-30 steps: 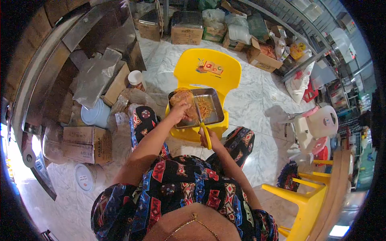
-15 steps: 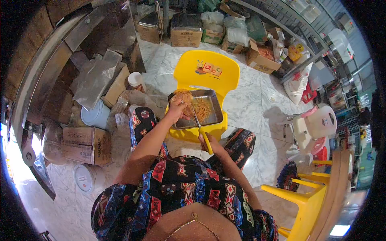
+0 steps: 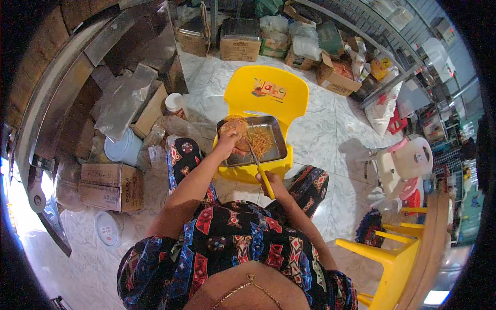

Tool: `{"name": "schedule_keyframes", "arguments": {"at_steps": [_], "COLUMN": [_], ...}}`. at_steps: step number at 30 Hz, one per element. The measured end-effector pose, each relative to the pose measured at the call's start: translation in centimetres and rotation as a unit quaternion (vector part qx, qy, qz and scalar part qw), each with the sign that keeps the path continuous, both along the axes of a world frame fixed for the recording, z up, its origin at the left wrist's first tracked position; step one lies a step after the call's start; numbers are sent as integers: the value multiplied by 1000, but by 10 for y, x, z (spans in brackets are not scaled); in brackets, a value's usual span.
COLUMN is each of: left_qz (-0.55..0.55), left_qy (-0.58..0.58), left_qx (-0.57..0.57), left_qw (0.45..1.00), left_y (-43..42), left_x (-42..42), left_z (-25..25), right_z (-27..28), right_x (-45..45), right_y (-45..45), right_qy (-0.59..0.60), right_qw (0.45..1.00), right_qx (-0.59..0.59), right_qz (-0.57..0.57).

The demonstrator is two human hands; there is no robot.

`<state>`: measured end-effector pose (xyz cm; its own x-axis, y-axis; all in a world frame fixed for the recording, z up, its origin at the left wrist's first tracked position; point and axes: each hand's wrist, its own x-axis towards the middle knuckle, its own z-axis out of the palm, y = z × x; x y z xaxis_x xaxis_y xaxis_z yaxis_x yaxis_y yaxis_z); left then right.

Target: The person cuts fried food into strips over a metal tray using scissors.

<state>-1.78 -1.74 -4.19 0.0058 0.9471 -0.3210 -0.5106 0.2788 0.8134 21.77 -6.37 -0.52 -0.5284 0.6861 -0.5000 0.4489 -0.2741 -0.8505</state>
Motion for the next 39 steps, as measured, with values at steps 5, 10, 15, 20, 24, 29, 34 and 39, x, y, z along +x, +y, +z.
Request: {"name": "schedule_keyframes", "arguments": {"at_steps": [5, 10, 15, 20, 24, 29, 34, 39], "left_qz": [-35, -4, -55, -4, 0, -77, -66, -54], "left_qy": [15, 57, 20, 25, 29, 29, 16, 17], "left_qx": [-34, -14, -24, -9, -8, -31, -34, -36], "left_qw": [999, 998, 998, 1000, 1000, 996, 997, 998], "left_y": [0, -6, -2, -4, -6, -13, -12, -13], "left_x": [7, 16, 10, 14, 17, 24, 24, 25], "left_z": [-5, 4, -6, -1, 4, 16, 10, 13], "right_z": [-13, -14, 6, 8, -10, -17, -12, -6], "right_x": [-5, -4, -6, -7, -7, -10, -11, -13], "right_y": [-2, 0, -1, -1, 3, 7, 6, 5], "right_qy": [43, 41, 9, -21, 12, 16, 23, -6], "right_qw": [998, 998, 999, 999, 998, 995, 998, 997], "right_qx": [48, 51, 43, 41, 64, 101, 45, 76], "right_qz": [-17, -16, -20, -10, 3, -3, -26, -25]}}
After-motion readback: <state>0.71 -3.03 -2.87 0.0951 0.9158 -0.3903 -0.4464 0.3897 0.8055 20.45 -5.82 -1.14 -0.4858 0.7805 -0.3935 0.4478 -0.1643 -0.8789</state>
